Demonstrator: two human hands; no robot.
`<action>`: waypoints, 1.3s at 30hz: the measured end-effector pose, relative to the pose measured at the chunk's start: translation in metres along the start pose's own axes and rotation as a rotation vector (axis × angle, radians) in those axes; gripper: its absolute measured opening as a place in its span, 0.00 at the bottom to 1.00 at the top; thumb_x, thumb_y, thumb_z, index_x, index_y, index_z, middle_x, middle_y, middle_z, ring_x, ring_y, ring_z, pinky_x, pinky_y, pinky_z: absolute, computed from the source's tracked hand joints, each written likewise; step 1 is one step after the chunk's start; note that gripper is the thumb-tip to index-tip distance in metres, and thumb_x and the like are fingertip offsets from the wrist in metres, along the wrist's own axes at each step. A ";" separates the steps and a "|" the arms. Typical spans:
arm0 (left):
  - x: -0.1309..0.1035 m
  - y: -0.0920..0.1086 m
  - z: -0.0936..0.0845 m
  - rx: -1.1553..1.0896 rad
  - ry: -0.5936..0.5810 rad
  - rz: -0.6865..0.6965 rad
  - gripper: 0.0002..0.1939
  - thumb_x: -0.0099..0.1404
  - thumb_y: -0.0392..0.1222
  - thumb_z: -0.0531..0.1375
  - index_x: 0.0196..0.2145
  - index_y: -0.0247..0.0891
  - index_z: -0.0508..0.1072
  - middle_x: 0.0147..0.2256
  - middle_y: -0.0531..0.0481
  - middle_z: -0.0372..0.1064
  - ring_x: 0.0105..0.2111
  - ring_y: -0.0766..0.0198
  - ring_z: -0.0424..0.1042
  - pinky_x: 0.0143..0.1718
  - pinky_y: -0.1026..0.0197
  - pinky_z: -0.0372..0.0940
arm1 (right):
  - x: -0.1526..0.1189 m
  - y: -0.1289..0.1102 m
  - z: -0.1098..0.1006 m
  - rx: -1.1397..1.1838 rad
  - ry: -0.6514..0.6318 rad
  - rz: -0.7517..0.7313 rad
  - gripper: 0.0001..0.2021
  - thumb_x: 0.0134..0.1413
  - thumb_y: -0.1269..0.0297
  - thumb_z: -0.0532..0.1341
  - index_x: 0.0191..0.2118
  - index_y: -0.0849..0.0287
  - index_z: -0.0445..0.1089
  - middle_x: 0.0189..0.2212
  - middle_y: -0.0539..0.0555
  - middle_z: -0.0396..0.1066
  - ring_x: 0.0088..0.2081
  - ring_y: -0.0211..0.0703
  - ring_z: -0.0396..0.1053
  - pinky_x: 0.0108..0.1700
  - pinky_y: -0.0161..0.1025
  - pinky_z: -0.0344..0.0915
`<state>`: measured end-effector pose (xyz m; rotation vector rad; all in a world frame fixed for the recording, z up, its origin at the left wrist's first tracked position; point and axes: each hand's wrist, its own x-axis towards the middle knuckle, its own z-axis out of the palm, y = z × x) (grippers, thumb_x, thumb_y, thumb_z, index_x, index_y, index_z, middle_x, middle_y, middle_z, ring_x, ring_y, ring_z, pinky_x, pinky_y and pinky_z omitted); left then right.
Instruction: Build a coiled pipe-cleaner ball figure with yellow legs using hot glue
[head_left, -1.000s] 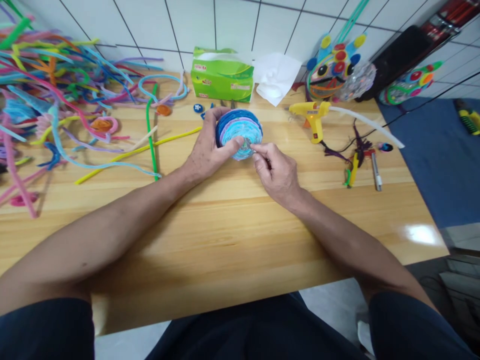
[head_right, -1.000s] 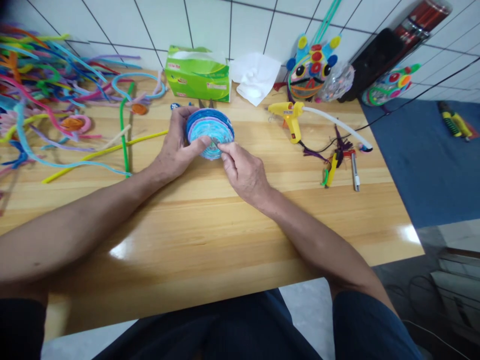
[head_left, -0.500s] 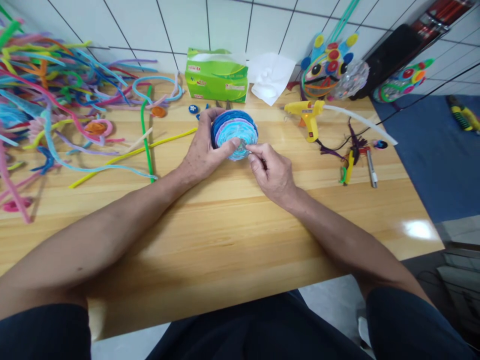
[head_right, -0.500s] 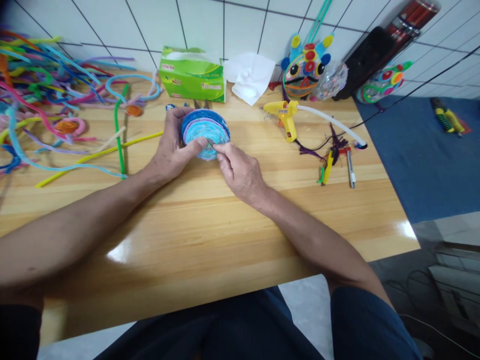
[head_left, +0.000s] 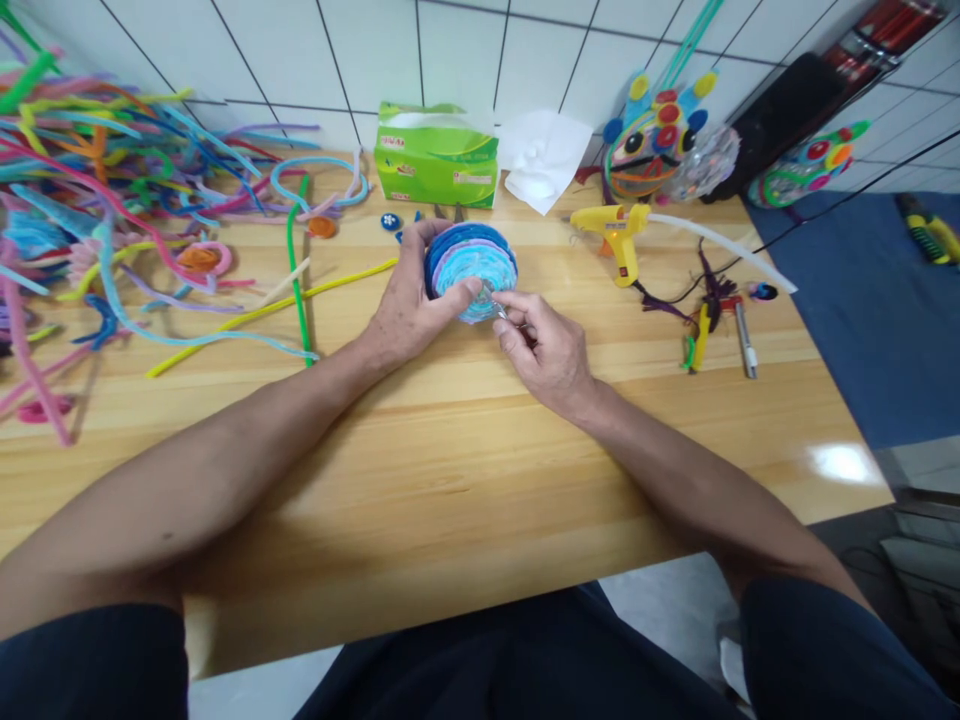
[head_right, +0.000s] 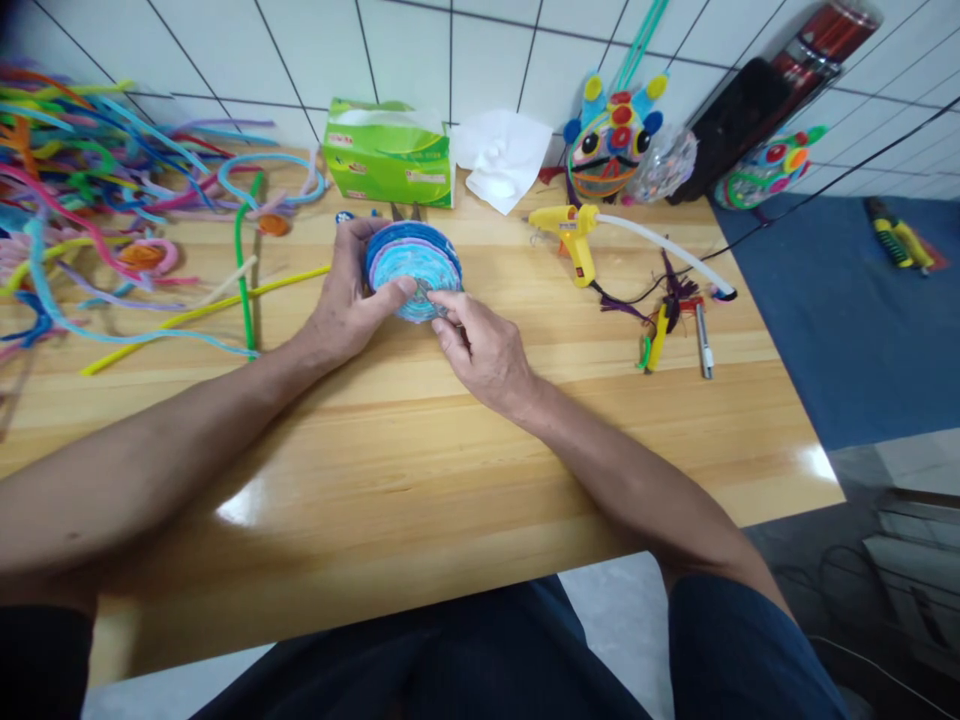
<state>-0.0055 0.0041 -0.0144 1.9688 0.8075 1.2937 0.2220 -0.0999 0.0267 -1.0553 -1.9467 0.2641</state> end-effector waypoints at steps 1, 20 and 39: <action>0.000 -0.002 0.000 -0.003 -0.004 0.003 0.45 0.69 0.78 0.69 0.68 0.50 0.59 0.66 0.47 0.68 0.66 0.41 0.71 0.69 0.32 0.71 | 0.000 0.000 -0.001 0.000 0.002 0.001 0.13 0.79 0.61 0.60 0.61 0.55 0.76 0.41 0.51 0.83 0.34 0.36 0.77 0.42 0.36 0.78; 0.000 0.005 0.001 0.025 0.016 0.046 0.40 0.71 0.74 0.69 0.68 0.54 0.60 0.66 0.46 0.69 0.65 0.40 0.73 0.66 0.32 0.75 | -0.005 -0.001 0.002 0.125 -0.005 0.061 0.16 0.76 0.64 0.61 0.63 0.55 0.76 0.40 0.49 0.84 0.33 0.33 0.78 0.41 0.34 0.78; -0.001 0.009 0.003 0.006 0.034 0.008 0.37 0.73 0.74 0.67 0.66 0.53 0.62 0.66 0.43 0.70 0.66 0.39 0.75 0.67 0.33 0.73 | -0.007 0.001 0.004 0.148 -0.010 0.070 0.16 0.77 0.64 0.60 0.63 0.54 0.76 0.39 0.49 0.85 0.32 0.34 0.78 0.40 0.35 0.78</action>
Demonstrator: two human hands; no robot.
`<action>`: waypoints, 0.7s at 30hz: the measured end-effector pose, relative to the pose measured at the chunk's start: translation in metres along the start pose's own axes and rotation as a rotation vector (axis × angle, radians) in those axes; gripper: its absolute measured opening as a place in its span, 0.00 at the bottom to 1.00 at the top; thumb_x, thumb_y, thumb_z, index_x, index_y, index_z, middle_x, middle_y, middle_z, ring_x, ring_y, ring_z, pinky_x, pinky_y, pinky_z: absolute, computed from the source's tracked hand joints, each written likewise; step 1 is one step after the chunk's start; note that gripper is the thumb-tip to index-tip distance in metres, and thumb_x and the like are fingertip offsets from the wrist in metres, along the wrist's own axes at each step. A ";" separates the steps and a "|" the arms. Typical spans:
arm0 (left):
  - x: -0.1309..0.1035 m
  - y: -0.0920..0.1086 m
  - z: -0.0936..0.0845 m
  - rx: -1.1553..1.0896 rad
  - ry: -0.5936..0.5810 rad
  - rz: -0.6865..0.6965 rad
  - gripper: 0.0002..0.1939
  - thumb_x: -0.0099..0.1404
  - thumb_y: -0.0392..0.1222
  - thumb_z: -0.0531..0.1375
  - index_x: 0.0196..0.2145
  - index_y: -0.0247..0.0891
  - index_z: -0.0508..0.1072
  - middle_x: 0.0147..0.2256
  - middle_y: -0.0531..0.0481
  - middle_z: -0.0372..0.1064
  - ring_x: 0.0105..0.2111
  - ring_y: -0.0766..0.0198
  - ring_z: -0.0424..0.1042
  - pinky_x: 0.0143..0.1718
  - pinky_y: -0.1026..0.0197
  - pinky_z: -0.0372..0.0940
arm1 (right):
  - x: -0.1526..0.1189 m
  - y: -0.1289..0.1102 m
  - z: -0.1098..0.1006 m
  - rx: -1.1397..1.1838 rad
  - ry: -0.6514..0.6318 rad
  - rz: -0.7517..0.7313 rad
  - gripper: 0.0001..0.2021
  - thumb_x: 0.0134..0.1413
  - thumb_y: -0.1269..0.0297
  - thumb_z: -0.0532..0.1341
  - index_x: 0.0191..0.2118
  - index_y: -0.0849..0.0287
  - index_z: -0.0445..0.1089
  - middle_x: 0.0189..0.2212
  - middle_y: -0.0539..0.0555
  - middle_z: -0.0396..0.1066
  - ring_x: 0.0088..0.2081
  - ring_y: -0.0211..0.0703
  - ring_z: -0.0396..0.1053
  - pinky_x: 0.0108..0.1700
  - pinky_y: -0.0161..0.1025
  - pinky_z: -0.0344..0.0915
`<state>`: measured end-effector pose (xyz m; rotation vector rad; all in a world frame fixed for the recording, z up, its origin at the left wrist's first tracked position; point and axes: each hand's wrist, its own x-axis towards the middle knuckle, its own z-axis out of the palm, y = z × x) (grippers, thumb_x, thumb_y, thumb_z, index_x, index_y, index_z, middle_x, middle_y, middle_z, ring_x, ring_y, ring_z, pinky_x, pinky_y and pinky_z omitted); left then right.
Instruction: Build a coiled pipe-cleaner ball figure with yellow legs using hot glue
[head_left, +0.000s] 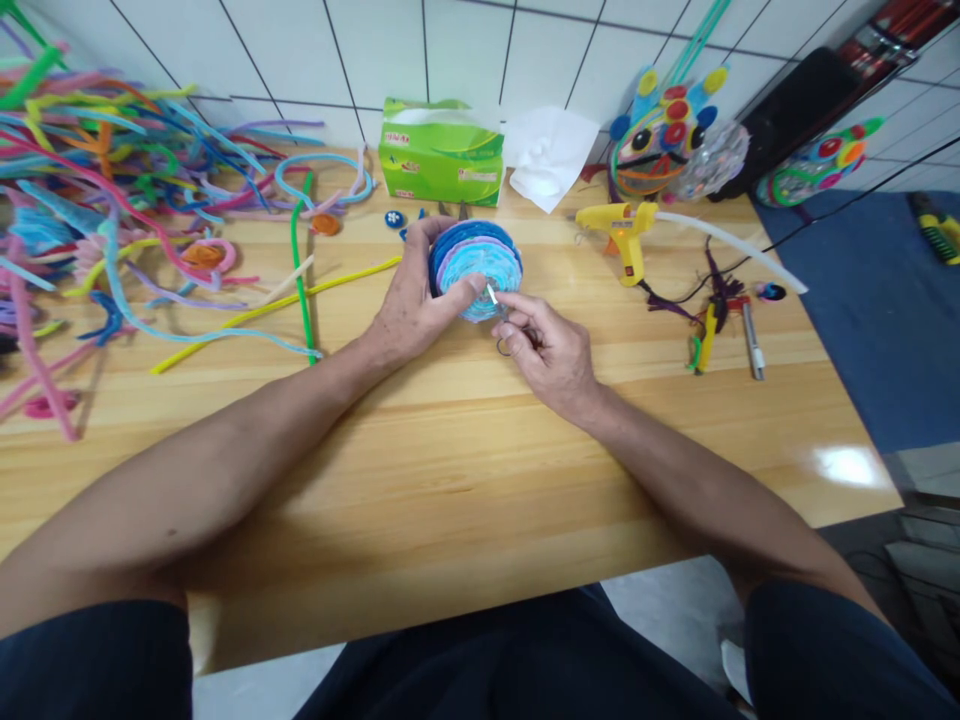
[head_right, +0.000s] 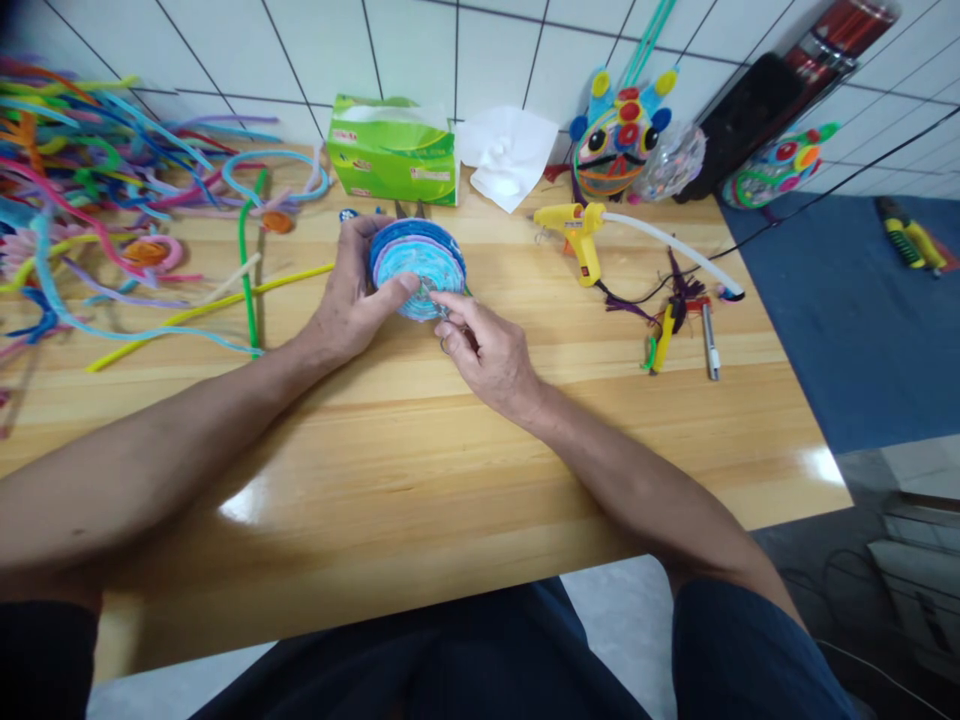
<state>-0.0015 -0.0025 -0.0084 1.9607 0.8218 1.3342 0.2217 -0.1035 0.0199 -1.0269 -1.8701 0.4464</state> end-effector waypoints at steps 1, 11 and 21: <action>0.000 -0.002 0.000 -0.001 0.000 0.003 0.37 0.73 0.74 0.67 0.66 0.53 0.62 0.66 0.43 0.70 0.66 0.40 0.74 0.67 0.33 0.74 | 0.000 0.000 0.000 0.001 0.004 -0.007 0.16 0.76 0.64 0.60 0.63 0.55 0.76 0.39 0.49 0.85 0.32 0.34 0.78 0.40 0.35 0.77; 0.000 0.005 -0.001 -0.005 -0.008 -0.054 0.44 0.69 0.79 0.68 0.67 0.48 0.61 0.69 0.39 0.69 0.68 0.38 0.72 0.70 0.34 0.72 | 0.015 0.024 -0.027 -0.081 0.200 0.087 0.14 0.76 0.58 0.62 0.60 0.51 0.76 0.35 0.47 0.83 0.32 0.38 0.78 0.40 0.37 0.77; 0.000 0.000 0.000 -0.003 0.004 -0.046 0.48 0.68 0.81 0.68 0.68 0.46 0.61 0.67 0.41 0.71 0.68 0.39 0.73 0.70 0.38 0.72 | 0.022 0.079 -0.037 -0.353 0.083 0.199 0.16 0.74 0.50 0.63 0.56 0.50 0.79 0.51 0.58 0.85 0.56 0.60 0.80 0.64 0.64 0.75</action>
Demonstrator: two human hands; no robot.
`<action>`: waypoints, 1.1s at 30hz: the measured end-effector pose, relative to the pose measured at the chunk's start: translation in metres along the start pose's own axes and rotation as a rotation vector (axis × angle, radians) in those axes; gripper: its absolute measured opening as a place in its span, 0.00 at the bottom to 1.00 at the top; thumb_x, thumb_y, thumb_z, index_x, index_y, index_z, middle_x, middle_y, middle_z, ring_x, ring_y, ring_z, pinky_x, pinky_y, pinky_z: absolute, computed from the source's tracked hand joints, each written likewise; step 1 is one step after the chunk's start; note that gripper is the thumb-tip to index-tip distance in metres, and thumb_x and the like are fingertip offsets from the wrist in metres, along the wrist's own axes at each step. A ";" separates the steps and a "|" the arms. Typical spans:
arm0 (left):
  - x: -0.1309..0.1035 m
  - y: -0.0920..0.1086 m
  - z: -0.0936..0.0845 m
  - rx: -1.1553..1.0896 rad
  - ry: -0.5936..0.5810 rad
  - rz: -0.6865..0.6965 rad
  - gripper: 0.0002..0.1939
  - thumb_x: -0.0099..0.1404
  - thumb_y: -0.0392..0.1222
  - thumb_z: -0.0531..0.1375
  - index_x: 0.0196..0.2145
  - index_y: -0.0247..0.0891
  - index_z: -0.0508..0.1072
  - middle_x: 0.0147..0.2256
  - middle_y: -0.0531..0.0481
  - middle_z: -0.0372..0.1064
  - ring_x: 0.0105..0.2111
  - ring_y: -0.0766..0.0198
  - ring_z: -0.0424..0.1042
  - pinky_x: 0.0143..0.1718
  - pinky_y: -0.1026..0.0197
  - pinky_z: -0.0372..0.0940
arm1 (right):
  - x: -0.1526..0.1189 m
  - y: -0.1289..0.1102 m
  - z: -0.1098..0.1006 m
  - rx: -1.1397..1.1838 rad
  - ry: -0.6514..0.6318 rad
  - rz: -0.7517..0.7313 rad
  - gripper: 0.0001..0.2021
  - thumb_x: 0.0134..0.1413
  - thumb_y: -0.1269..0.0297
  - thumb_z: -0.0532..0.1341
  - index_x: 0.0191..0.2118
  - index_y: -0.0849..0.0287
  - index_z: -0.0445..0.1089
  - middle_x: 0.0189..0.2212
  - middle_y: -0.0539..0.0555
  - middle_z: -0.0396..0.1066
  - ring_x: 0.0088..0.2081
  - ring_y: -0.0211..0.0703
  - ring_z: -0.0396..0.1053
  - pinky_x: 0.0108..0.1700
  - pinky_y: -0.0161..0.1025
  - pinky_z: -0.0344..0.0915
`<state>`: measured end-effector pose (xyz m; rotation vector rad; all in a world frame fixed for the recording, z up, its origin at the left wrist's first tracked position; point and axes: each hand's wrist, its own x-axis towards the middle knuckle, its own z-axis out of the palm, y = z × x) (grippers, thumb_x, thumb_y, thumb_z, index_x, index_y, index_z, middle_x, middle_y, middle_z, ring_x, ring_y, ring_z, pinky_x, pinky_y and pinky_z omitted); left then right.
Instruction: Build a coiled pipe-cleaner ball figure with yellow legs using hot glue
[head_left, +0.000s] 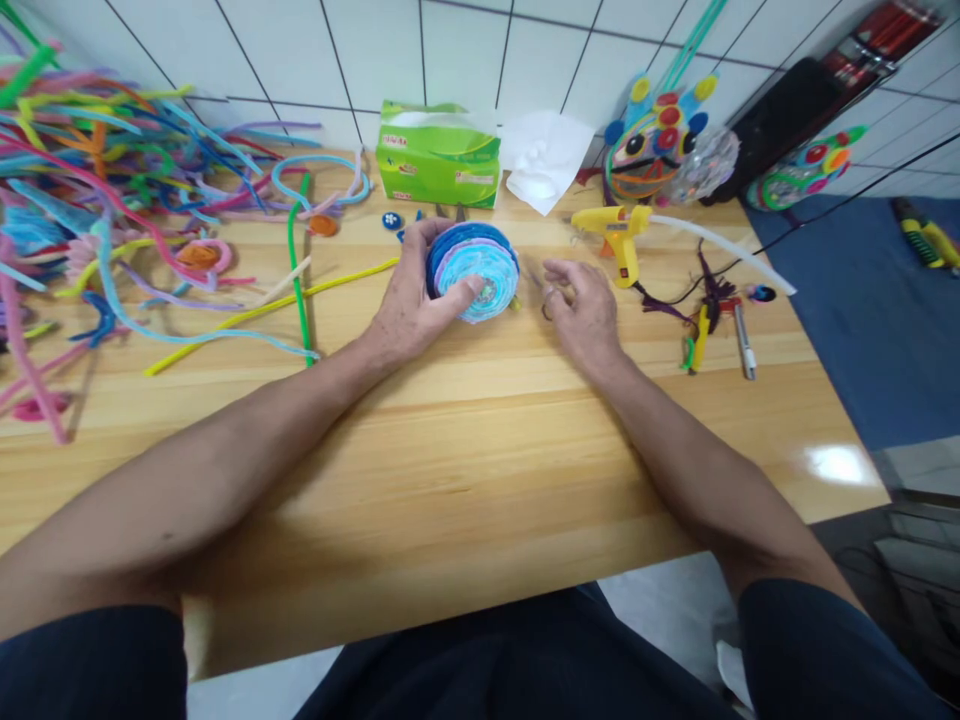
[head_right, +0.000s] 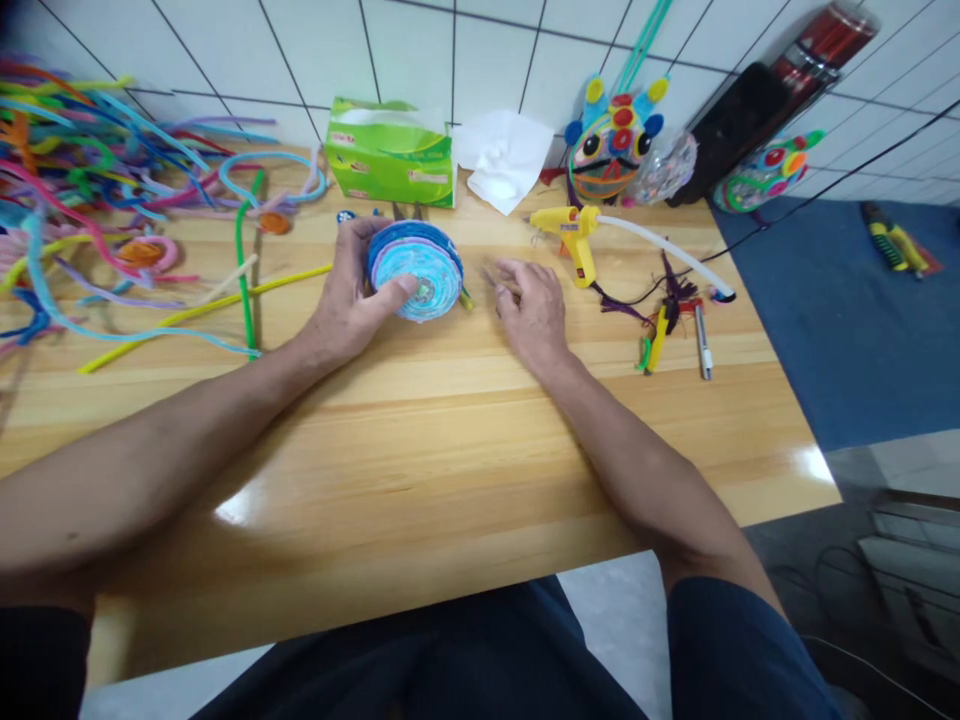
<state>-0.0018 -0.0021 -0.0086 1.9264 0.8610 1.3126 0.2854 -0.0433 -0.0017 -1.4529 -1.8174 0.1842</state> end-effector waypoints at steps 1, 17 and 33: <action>0.000 0.000 -0.001 0.008 -0.005 0.009 0.48 0.68 0.81 0.68 0.69 0.46 0.61 0.68 0.42 0.70 0.68 0.40 0.73 0.71 0.38 0.72 | 0.000 0.000 -0.001 -0.010 0.013 -0.014 0.16 0.73 0.48 0.64 0.56 0.51 0.79 0.53 0.59 0.84 0.58 0.62 0.79 0.66 0.66 0.74; 0.001 0.007 0.010 -0.075 0.070 -0.037 0.43 0.69 0.73 0.70 0.65 0.41 0.64 0.64 0.36 0.71 0.64 0.39 0.75 0.68 0.37 0.71 | -0.009 -0.045 -0.001 0.332 -0.182 -0.075 0.33 0.67 0.45 0.70 0.72 0.46 0.65 0.66 0.61 0.76 0.66 0.63 0.76 0.68 0.68 0.75; -0.002 0.006 0.005 -0.059 0.021 -0.028 0.46 0.72 0.76 0.67 0.69 0.41 0.60 0.68 0.32 0.66 0.69 0.38 0.70 0.73 0.35 0.68 | -0.020 -0.062 0.026 0.417 -0.031 -0.001 0.32 0.66 0.54 0.68 0.73 0.44 0.62 0.67 0.60 0.72 0.66 0.59 0.74 0.69 0.65 0.75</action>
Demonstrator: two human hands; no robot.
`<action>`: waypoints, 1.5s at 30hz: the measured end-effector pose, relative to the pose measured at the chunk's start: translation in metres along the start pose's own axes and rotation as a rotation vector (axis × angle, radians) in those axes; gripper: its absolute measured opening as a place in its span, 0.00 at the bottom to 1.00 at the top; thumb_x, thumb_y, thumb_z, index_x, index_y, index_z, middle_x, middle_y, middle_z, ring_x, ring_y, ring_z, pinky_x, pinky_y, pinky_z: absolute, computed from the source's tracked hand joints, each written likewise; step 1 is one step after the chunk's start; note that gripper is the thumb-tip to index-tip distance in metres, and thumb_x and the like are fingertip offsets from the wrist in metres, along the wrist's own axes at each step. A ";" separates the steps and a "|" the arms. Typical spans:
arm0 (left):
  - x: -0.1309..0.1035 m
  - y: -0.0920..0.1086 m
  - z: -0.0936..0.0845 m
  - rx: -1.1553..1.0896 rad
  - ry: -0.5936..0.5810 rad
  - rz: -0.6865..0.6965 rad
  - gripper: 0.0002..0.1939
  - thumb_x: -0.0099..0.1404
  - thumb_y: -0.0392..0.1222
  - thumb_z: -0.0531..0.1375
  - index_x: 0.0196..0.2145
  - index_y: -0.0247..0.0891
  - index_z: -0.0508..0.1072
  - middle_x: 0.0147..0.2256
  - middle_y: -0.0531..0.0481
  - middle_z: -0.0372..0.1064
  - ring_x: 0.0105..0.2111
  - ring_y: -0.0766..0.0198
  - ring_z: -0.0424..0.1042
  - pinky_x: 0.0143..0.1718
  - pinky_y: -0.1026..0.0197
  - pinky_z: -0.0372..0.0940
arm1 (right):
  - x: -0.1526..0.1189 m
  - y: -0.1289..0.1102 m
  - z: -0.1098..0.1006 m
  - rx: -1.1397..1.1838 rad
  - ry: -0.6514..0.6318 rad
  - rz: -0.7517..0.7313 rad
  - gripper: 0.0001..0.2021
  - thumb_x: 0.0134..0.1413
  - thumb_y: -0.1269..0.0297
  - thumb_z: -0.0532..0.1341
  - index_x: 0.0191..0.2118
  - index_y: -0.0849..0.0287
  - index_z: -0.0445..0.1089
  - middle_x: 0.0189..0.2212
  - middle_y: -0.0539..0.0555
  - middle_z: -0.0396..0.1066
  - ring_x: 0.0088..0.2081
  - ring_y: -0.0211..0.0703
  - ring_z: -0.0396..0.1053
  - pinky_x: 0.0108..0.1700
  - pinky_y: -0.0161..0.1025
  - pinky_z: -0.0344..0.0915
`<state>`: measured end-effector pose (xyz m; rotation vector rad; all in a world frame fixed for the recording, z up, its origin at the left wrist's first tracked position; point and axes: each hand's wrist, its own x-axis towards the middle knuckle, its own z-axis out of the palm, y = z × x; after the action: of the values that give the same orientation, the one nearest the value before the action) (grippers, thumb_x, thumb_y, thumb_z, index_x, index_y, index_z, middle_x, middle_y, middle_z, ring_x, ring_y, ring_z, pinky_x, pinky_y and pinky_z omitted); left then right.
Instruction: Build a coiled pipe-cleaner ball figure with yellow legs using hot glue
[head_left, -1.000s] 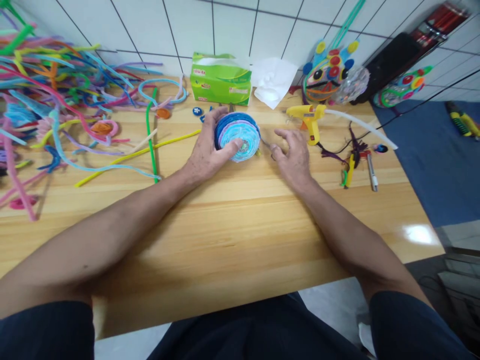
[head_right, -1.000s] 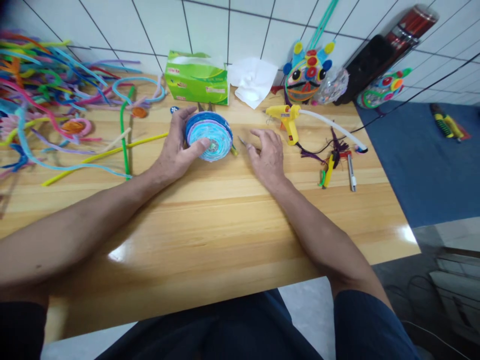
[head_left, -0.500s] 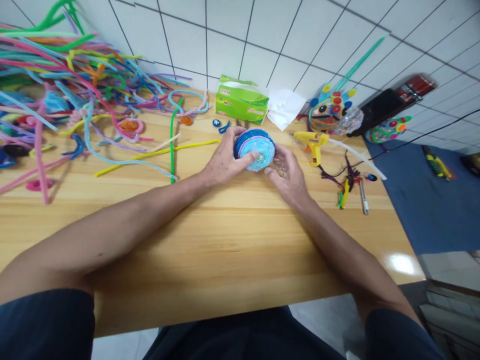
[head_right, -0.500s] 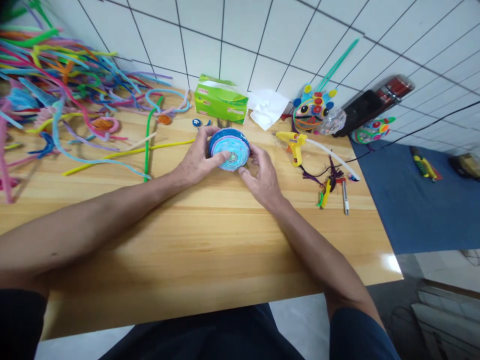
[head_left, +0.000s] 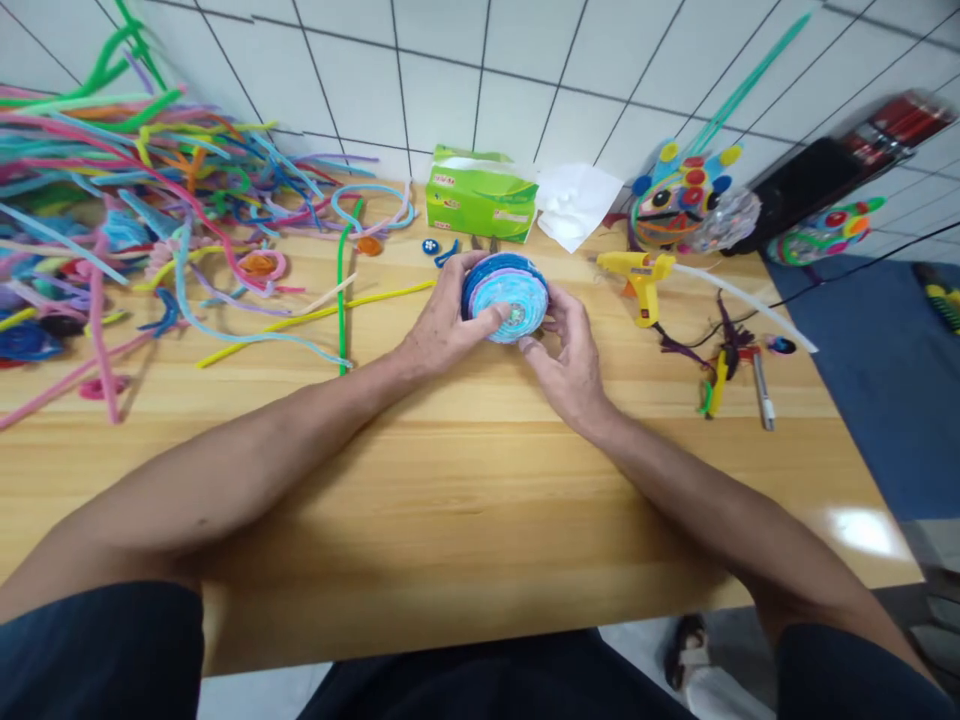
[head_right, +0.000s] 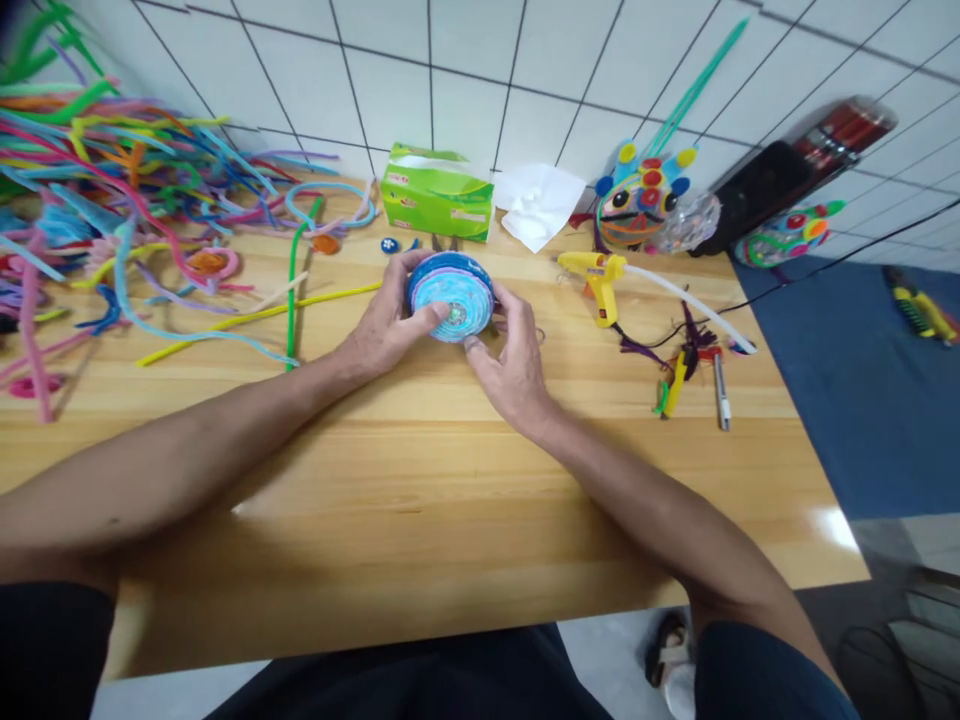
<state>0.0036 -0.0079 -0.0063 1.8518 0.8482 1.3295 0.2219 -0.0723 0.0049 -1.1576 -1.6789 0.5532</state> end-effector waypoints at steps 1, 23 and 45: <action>-0.001 0.000 -0.001 0.002 -0.012 0.002 0.45 0.72 0.76 0.67 0.69 0.42 0.60 0.68 0.33 0.66 0.69 0.39 0.70 0.72 0.36 0.69 | -0.002 0.000 0.002 0.010 0.002 -0.005 0.33 0.66 0.54 0.68 0.73 0.44 0.61 0.67 0.60 0.72 0.66 0.59 0.73 0.69 0.64 0.75; -0.005 0.011 -0.012 0.041 -0.064 -0.060 0.41 0.72 0.75 0.67 0.67 0.49 0.58 0.66 0.38 0.68 0.66 0.39 0.73 0.67 0.37 0.74 | -0.008 -0.007 -0.002 0.143 -0.017 0.032 0.30 0.68 0.51 0.67 0.70 0.46 0.63 0.72 0.60 0.71 0.71 0.60 0.71 0.75 0.66 0.71; -0.004 0.009 -0.015 0.091 -0.080 -0.026 0.43 0.75 0.74 0.65 0.73 0.48 0.58 0.73 0.36 0.63 0.72 0.37 0.67 0.75 0.35 0.65 | -0.009 -0.005 -0.006 0.071 -0.043 0.016 0.32 0.69 0.50 0.69 0.73 0.43 0.62 0.73 0.58 0.71 0.71 0.61 0.72 0.75 0.67 0.73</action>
<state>-0.0104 -0.0134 0.0024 1.9437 0.9003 1.2107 0.2258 -0.0830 0.0072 -1.1160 -1.6740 0.6474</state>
